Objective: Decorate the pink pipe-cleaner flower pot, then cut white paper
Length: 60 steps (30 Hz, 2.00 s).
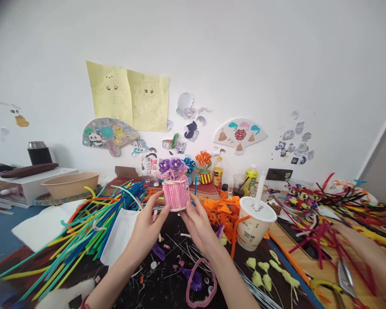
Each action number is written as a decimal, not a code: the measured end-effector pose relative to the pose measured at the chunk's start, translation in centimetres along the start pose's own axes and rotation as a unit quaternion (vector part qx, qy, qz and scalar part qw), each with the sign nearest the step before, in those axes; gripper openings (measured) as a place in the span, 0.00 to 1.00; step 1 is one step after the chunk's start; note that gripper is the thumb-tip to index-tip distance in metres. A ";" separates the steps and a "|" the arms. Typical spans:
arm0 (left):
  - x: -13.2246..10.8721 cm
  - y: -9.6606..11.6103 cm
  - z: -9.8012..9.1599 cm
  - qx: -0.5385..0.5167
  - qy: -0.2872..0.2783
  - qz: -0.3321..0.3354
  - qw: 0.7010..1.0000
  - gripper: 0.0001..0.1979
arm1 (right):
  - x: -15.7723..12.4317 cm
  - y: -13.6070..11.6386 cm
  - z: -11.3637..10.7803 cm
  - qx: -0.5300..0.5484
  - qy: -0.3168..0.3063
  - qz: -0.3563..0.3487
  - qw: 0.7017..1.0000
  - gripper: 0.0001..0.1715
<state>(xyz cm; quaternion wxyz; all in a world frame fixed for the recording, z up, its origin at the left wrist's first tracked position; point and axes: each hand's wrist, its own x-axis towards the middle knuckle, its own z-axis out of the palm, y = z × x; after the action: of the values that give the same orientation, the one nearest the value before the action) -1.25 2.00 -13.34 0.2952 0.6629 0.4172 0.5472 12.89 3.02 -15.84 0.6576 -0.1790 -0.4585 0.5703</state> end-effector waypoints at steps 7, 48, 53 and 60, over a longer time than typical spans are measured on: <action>-0.6 0.7 0.5 0.040 0.020 0.028 0.999 0.17 | -0.4 -0.2 0.9 0.023 -0.027 0.022 0.999 0.22; -0.8 1.3 0.3 -0.024 0.017 0.042 0.999 0.19 | -0.5 -0.2 1.2 -0.032 0.064 -0.061 0.996 0.31; -0.8 1.1 0.5 -0.022 0.026 0.031 0.999 0.20 | -0.7 0.0 1.5 -0.108 0.094 -0.099 0.985 0.42; -0.8 0.4 0.6 -0.016 0.031 0.028 0.999 0.18 | -1.0 -0.1 1.9 -0.220 0.157 -0.152 0.951 0.43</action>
<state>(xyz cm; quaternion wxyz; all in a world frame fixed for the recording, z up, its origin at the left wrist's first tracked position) -0.58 1.17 -13.49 0.2776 0.6517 0.3989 0.5823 11.44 1.57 -15.18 0.7445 -0.3347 -0.4853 0.3134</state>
